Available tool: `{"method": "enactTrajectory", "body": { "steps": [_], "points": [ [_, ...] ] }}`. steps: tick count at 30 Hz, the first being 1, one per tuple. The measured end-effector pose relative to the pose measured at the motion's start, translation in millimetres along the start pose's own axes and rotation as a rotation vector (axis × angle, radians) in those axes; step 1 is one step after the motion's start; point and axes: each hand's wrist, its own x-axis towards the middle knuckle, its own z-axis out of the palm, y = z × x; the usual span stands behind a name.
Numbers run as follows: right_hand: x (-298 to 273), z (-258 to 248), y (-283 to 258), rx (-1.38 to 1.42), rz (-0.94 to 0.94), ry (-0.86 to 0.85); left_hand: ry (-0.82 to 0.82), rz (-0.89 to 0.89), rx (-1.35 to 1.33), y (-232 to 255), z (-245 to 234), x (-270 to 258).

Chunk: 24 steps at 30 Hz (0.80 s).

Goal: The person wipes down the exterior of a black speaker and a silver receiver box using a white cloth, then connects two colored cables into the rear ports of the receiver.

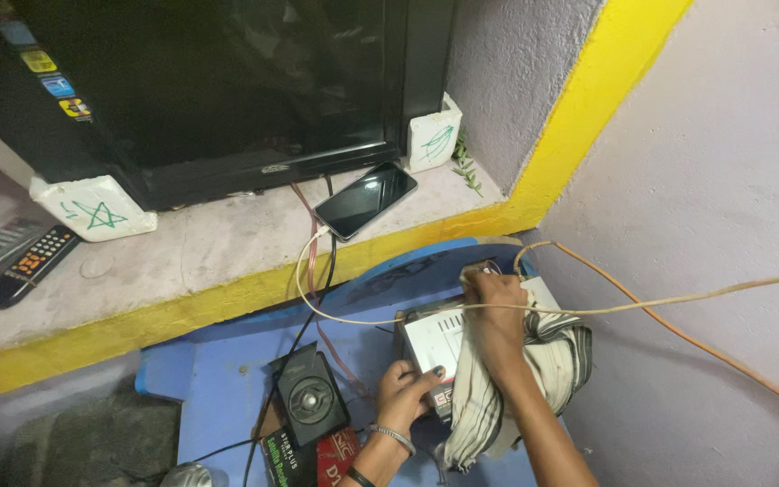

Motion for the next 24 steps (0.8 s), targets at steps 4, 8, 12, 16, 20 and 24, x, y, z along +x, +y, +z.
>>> {"method": "enactTrajectory", "body": {
  "steps": [4, 8, 12, 16, 20, 24],
  "points": [
    [-26, 6, -27, -0.037, -0.074, -0.036, 0.002, 0.008, 0.016, 3, 3, -5],
    [-55, -4, -37, -0.134, -0.071, -0.083, 0.003, 0.001, 0.041, 12, 7, -17],
    [-60, -23, -23, -0.171, 0.083, -0.061, -0.004, -0.001, 0.06, 24, 13, -28],
    [-68, -29, -17, -0.151, 0.178, -0.069, -0.113, -0.026, 0.219, 34, 9, -30],
    [-92, -44, -16, -0.098, 0.11, 0.064, -0.202, 0.069, 0.137, 18, 4, -39],
    [-133, -72, 1, -0.087, 0.346, 0.242, -0.233, 0.217, 0.137, -14, -6, -56]
  ]
}}
